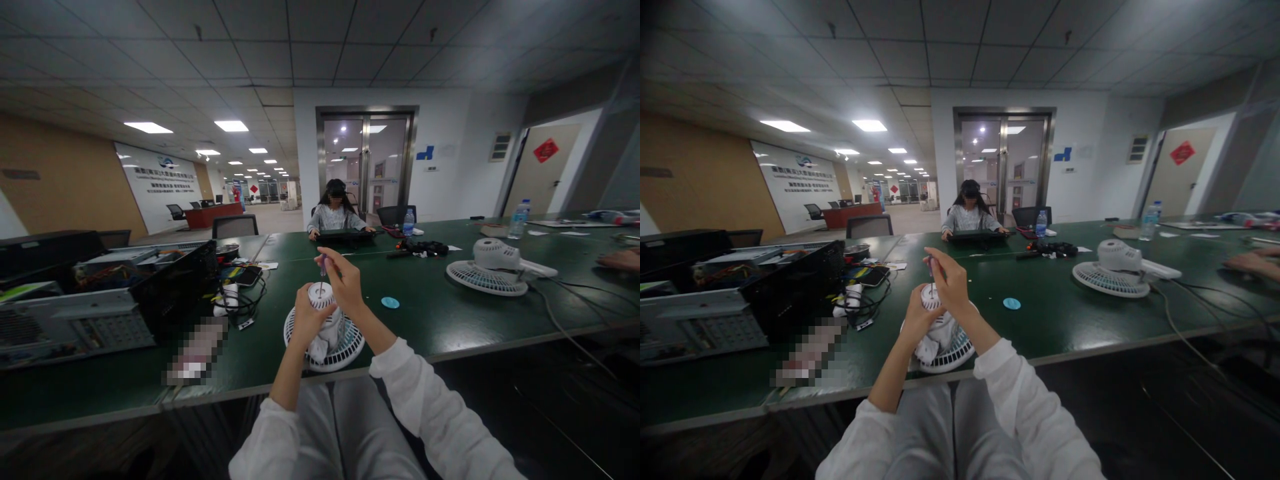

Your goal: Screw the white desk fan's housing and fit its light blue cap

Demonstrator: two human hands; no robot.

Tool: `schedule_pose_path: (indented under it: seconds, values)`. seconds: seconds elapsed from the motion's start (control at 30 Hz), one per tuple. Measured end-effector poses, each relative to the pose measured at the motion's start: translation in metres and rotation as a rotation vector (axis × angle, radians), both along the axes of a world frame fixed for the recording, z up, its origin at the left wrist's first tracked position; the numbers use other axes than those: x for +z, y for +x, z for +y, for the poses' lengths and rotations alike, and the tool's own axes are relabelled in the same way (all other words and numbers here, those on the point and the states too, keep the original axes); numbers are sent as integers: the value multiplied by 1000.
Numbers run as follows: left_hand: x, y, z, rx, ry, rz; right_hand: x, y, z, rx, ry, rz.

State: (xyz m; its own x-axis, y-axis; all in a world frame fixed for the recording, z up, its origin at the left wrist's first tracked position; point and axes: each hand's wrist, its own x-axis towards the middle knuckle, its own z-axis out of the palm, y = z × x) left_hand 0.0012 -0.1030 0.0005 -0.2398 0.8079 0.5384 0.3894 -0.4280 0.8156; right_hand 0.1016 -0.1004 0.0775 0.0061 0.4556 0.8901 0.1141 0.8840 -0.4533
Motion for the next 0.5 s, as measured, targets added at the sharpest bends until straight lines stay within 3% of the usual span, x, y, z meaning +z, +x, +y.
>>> schedule_pose_path:
  seconds: [0.27, 0.43, 0.5]
  values:
    - [-1, -1, 1, -15, -1, -10, 1, -7, 4, -103, 9, 70]
    - [0, 0, 0, 2, -1, -2, -2, -7, 5, 70, -55, 112]
    - [1, 0, -1, 5, -12, 7, -2, -6, 5, 75, -51, 112]
